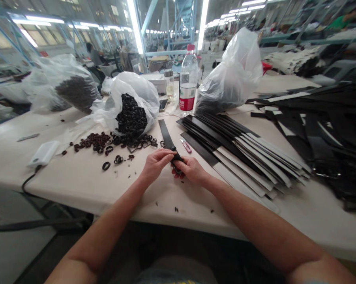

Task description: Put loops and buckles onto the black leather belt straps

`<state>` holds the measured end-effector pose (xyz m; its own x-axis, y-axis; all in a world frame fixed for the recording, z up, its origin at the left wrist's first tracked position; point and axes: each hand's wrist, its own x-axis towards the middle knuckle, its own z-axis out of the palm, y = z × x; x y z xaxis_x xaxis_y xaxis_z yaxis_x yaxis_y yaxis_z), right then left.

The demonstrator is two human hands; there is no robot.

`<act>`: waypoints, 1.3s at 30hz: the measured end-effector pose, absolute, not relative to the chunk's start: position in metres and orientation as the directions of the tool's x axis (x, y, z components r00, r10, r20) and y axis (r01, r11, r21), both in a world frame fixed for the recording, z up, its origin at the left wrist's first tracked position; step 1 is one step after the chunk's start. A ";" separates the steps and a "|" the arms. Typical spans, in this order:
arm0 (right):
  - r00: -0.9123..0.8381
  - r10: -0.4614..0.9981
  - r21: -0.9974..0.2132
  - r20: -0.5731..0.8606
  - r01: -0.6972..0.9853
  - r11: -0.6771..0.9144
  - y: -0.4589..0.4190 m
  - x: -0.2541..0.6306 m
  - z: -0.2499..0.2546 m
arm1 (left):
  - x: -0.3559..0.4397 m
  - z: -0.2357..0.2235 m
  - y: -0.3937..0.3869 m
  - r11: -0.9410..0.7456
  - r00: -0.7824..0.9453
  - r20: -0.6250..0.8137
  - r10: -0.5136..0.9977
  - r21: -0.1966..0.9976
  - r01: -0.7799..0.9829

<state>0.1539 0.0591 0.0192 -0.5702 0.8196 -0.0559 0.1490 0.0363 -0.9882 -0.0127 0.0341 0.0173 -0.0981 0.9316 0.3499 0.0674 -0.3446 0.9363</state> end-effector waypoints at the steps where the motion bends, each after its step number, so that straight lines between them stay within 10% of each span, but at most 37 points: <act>1: -0.574 0.816 -0.989 -0.065 0.147 0.025 0.059 0.154 0.019 | -0.014 0.019 0.033 -0.304 -0.093 0.307 0.947 0.952 0.043; 7: -0.584 0.805 -0.990 -0.102 0.139 -0.024 0.063 0.157 0.014 | -0.014 0.009 0.036 -0.095 -0.033 0.092 0.995 0.990 -0.108; 14: -0.669 0.735 -0.993 -0.110 0.100 -0.058 0.071 0.163 0.011 | -0.017 0.006 0.036 -0.271 0.013 0.277 0.961 0.931 0.246; 29: -0.595 0.800 -0.996 -0.077 0.086 -0.032 0.063 0.157 0.019 | -0.024 0.017 0.032 -0.374 0.184 0.332 0.925 0.881 0.289; 39: -0.498 0.866 -0.987 0.045 0.111 0.116 0.061 0.157 0.022 | -0.011 0.012 0.032 -0.154 -0.026 0.153 0.988 0.988 -0.009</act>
